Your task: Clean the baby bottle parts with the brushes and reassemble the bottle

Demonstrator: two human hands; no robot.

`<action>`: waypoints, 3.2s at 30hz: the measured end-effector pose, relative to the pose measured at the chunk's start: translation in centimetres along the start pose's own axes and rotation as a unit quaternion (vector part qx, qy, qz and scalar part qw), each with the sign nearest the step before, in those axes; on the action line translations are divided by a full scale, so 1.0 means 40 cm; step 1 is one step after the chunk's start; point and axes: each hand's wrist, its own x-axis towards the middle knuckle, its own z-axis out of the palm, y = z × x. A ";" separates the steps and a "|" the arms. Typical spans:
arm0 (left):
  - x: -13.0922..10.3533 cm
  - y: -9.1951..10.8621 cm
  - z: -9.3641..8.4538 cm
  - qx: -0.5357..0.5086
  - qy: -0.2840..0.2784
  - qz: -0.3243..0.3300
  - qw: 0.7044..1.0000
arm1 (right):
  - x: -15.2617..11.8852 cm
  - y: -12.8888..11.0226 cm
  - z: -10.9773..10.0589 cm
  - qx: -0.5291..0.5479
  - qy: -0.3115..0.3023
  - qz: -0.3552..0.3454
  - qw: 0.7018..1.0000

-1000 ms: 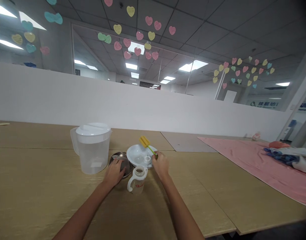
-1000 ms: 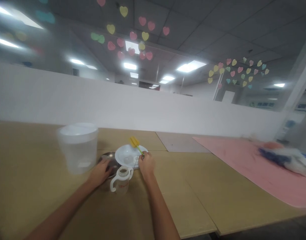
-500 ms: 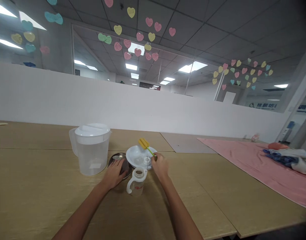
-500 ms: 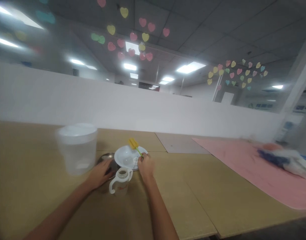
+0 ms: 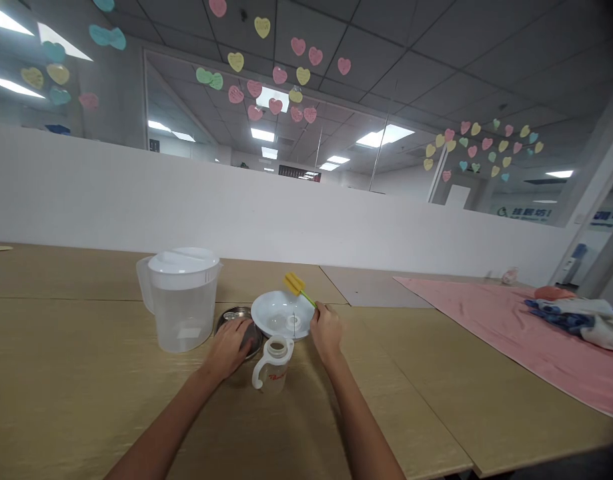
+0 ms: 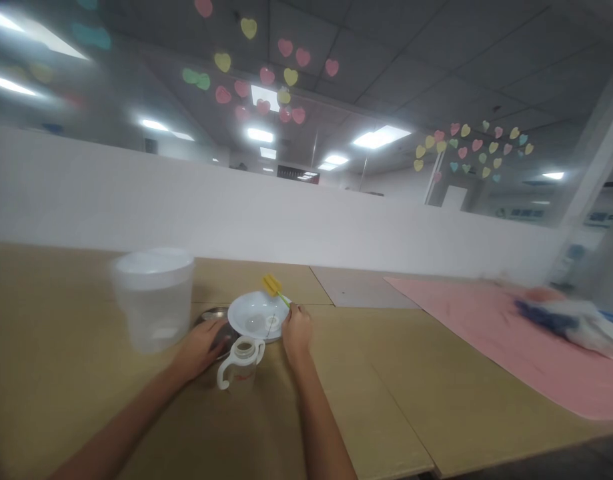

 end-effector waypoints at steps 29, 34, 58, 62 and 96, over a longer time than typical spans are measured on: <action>0.002 -0.007 0.013 0.015 0.100 0.041 0.994 | 0.004 0.040 0.006 -0.087 0.136 -0.073 0.984; 0.006 -0.011 0.012 0.017 0.136 0.047 0.989 | 0.003 0.032 0.018 -0.042 0.155 -0.086 0.983; 0.005 0.007 0.013 0.023 0.145 0.058 0.987 | -0.006 0.009 0.023 -0.004 0.100 -0.046 0.994; 0.005 0.008 0.010 0.014 0.172 0.048 0.984 | -0.004 0.010 0.019 0.041 0.095 -0.018 0.994; -0.011 0.033 -0.028 -0.164 0.251 -0.046 0.953 | -0.042 -0.012 -0.005 0.177 0.225 -0.291 0.913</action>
